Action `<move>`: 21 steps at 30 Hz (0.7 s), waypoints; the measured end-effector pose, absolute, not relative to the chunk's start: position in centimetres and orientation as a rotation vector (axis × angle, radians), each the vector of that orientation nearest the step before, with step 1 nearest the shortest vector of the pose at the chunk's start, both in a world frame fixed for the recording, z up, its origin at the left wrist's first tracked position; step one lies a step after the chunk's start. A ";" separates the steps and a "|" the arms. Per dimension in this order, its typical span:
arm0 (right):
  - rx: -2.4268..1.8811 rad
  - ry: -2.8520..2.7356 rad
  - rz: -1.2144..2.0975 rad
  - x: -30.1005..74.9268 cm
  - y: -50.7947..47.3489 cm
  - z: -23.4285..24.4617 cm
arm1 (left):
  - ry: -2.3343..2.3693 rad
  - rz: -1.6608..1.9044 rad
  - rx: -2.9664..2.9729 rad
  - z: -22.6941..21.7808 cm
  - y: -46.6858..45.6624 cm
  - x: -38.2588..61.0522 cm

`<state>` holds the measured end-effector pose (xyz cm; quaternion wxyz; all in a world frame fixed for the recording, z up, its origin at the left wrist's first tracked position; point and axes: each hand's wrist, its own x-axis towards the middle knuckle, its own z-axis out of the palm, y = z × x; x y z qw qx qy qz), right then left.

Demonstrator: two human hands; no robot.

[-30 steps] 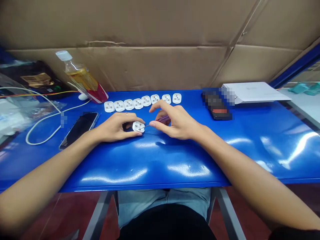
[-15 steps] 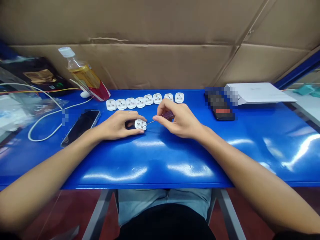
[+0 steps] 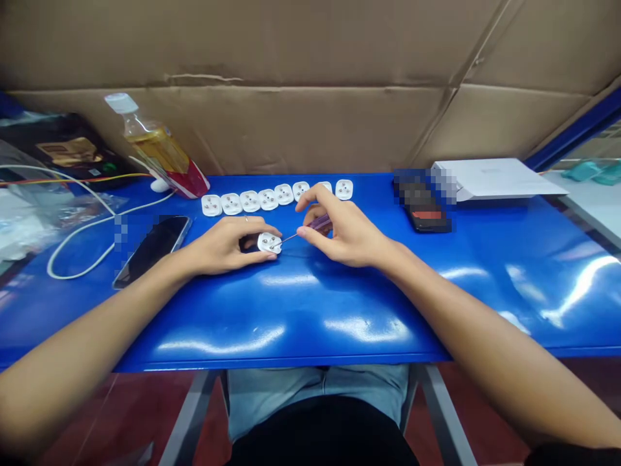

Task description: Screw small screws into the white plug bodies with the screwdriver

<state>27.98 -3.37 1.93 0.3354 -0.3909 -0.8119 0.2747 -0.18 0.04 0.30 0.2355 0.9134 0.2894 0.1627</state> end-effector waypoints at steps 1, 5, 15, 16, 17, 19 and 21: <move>-1.021 -2.112 0.751 27.9 -3.4 2.1 | 0.793 0.443 2.501 0.3 0.0 -0.2; -1.099 -1.988 1.016 27.3 -3.6 2.6 | 0.791 0.439 2.451 0.2 0.1 -0.1; -1.074 -2.003 0.961 27.5 -3.4 3.0 | 0.791 0.424 2.425 0.3 0.0 0.1; -1.077 -2.032 0.940 27.5 -3.4 3.2 | 0.788 0.429 2.425 0.3 0.0 0.1; -1.089 -2.046 0.917 27.5 -3.6 3.4 | 0.786 0.436 2.426 0.3 0.0 0.1; -1.131 -2.044 0.887 27.2 -3.8 3.7 | 0.785 0.452 2.427 0.1 -0.1 0.1; -1.199 -2.008 0.891 26.8 -4.1 3.8 | 0.789 0.465 2.428 0.0 -0.1 0.2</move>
